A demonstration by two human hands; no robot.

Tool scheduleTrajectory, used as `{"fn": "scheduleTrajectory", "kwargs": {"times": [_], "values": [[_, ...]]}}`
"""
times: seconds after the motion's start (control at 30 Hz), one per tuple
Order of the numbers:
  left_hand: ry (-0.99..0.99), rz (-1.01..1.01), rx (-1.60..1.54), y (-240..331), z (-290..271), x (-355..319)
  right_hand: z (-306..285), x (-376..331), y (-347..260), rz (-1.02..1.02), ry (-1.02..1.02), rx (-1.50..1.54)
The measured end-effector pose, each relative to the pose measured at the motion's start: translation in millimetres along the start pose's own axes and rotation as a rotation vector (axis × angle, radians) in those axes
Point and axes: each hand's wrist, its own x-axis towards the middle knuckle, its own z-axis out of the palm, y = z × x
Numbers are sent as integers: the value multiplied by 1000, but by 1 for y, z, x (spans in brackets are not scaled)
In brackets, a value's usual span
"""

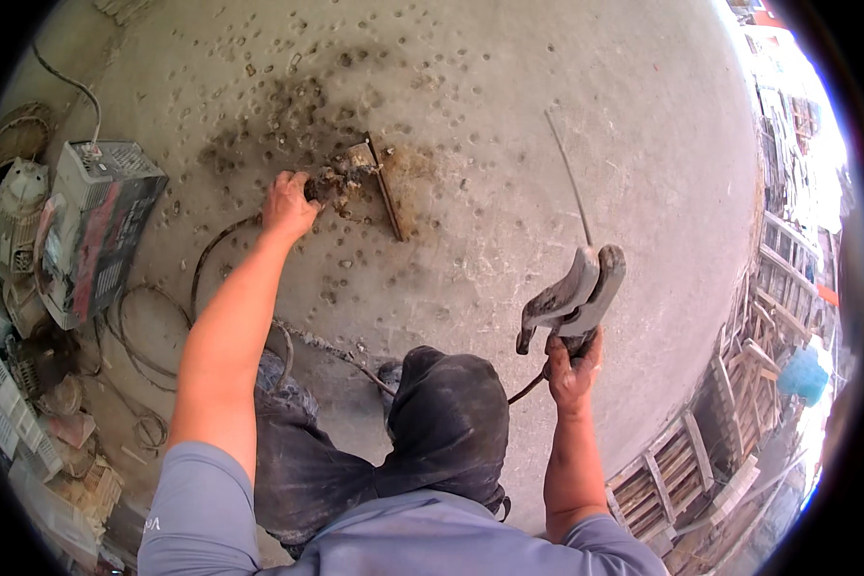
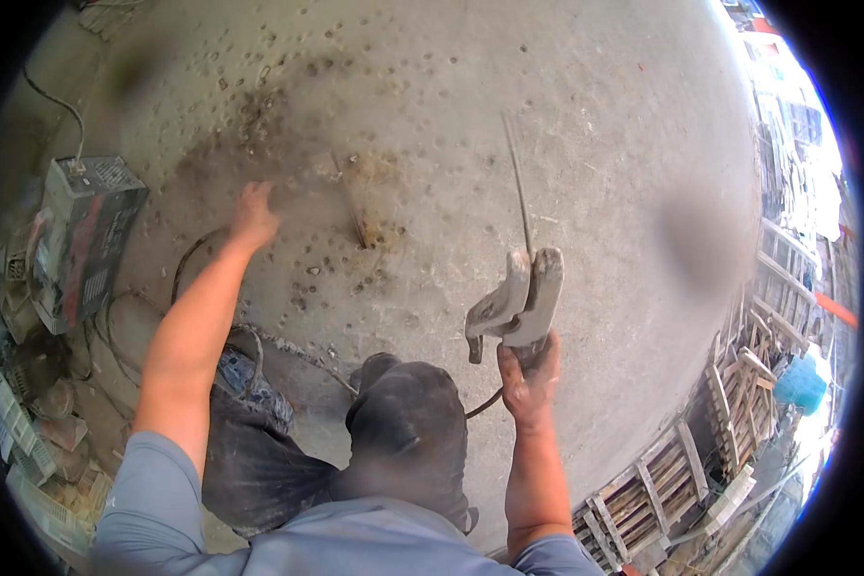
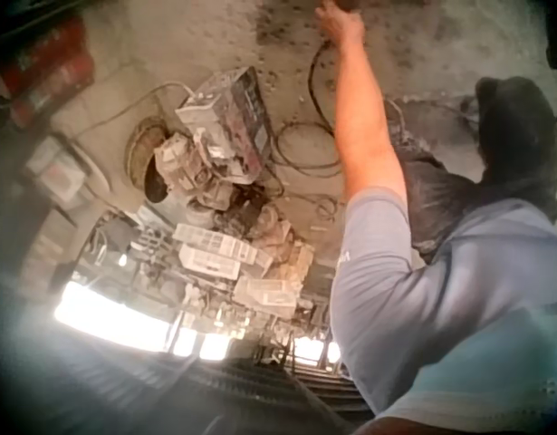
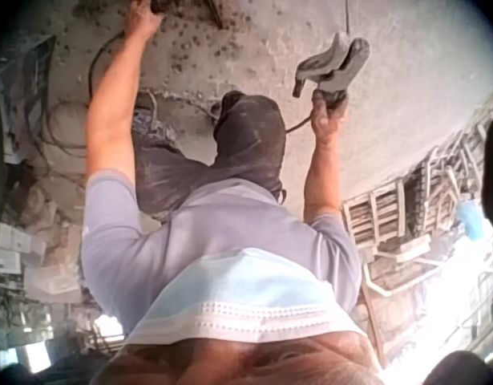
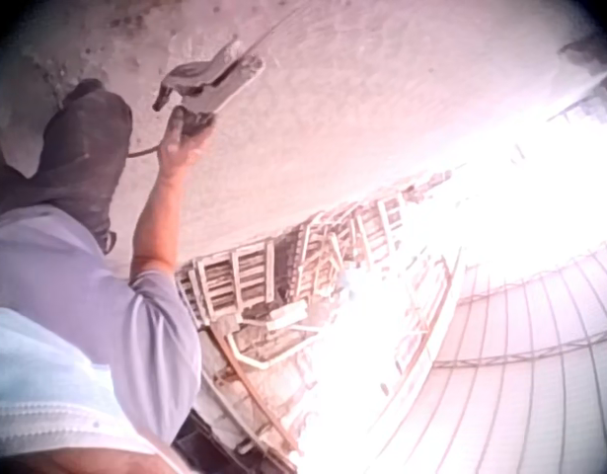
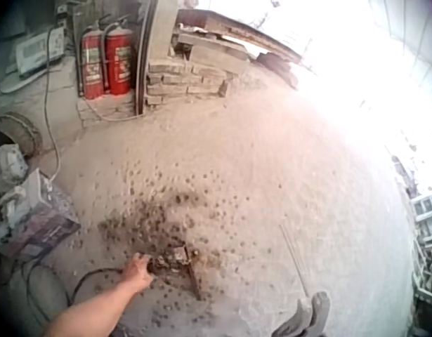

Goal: The person moves a plastic basket and then welds a metal piece on the floor using a welding torch. Sparks are visible during the welding process.

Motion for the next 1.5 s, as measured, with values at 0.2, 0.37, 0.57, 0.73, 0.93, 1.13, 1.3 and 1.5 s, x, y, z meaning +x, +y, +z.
{"fn": "scheduleTrajectory", "kwargs": {"times": [0.2, 0.37, 0.57, 0.73, 0.93, 1.13, 1.3, 1.5], "values": [[88, 45, -94, -14, 11, 1, 9, 0, -17, -52, -23, -43], [8, -6, -56, 6, -7, 2, 6, 1, -10, 15, -38, 13], [-26, 12, -32, 4, -9, -4, 11, 9, -20, 2, -106, -20], [-65, 4, 29, 3, -7, -9, 18, 12, -23, -44, -177, -25], [-39, 32, 1, -15, 8, -10, 40, 26, -60, -50, -252, -60], [-20, 55, -55, -22, 15, -7, 31, 35, -55, 78, -363, -7], [-89, -21, -2, -9, 3, -10, 19, 44, -66, 106, -405, -133], [-274, -74, -251, -15, -6, 0, 15, 47, -67, 182, -431, -124]]}}
